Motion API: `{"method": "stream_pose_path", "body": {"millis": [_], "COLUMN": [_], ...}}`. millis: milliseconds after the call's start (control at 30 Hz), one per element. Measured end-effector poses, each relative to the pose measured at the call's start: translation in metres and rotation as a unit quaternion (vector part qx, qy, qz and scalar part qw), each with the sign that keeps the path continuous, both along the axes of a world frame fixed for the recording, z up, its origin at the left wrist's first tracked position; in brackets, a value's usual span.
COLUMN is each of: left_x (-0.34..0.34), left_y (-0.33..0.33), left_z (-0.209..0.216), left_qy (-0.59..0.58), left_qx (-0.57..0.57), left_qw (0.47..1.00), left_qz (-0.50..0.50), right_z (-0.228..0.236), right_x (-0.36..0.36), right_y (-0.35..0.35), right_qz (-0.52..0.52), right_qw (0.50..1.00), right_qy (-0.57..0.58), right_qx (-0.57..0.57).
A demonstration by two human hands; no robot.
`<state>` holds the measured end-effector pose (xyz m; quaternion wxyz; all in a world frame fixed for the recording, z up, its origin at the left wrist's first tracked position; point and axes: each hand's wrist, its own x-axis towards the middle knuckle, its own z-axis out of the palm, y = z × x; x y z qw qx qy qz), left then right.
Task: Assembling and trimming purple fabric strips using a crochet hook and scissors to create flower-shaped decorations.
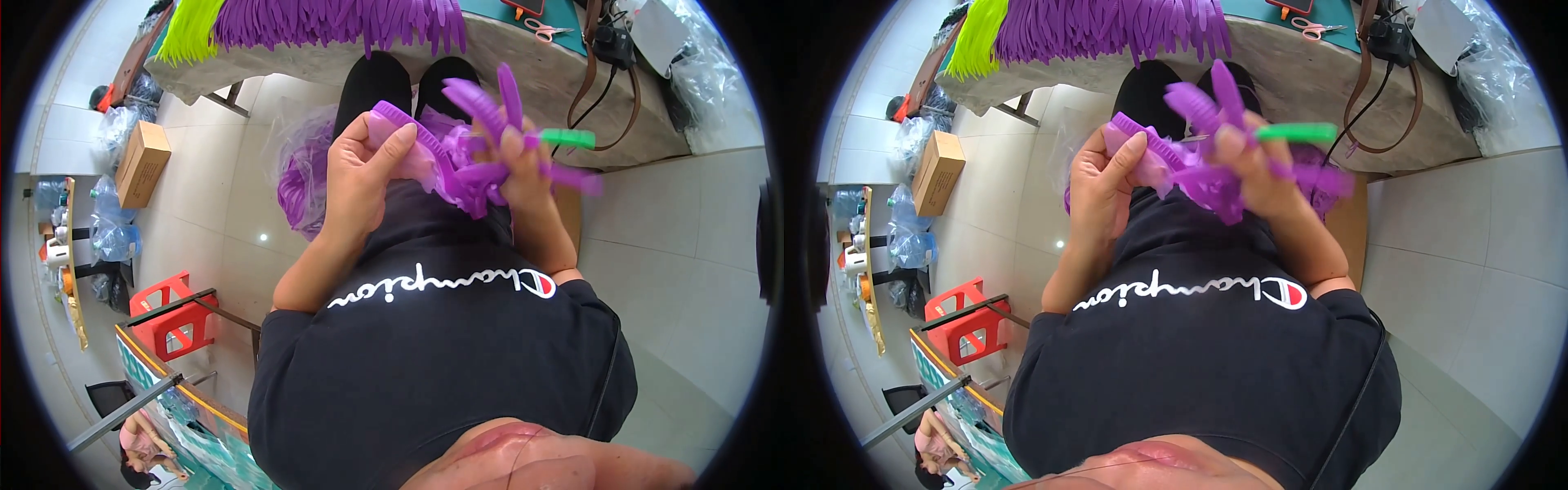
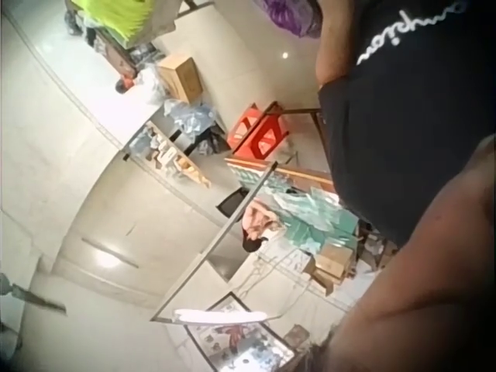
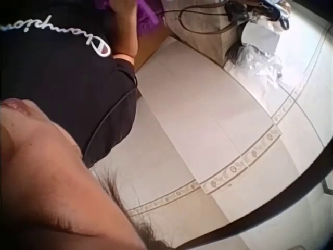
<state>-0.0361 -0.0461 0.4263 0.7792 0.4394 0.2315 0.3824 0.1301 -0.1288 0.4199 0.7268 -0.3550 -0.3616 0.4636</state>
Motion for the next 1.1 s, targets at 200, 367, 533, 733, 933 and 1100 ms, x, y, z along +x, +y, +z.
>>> {"method": "stream_pose_path", "body": {"millis": [200,367,533,733,933,1100], "left_x": [0.003,0.001,0.000,0.001,-0.001,-0.004], "left_y": [-0.011,-0.013,-0.012,-0.012,-0.012,-0.004], "left_z": [0.004,0.008,0.007,0.007,0.003,0.003], "left_qy": [-0.005,-0.007,-0.005,-0.002,0.049,0.034], "left_qx": [0.055,0.049,0.045,0.073,0.162,0.112], "left_qw": [0.998,0.998,0.999,0.996,0.983,0.992], "left_qz": [0.040,0.039,0.027,0.046,0.078,0.050], "right_z": [-0.011,-0.014,-0.006,-0.011,0.005,-0.008], "right_x": [-0.018,-0.013,-0.028,-0.022,-0.024,-0.005], "right_y": [0.002,0.001,-0.003,-0.001,0.000,-0.005], "right_qz": [-0.002,0.046,0.004,0.030,-0.017,0.066], "right_qw": [0.923,0.944,0.972,0.959,0.875,0.984], "right_qy": [-0.345,-0.308,-0.230,-0.276,-0.483,-0.163], "right_qx": [0.169,0.110,0.034,0.051,0.041,0.021]}}
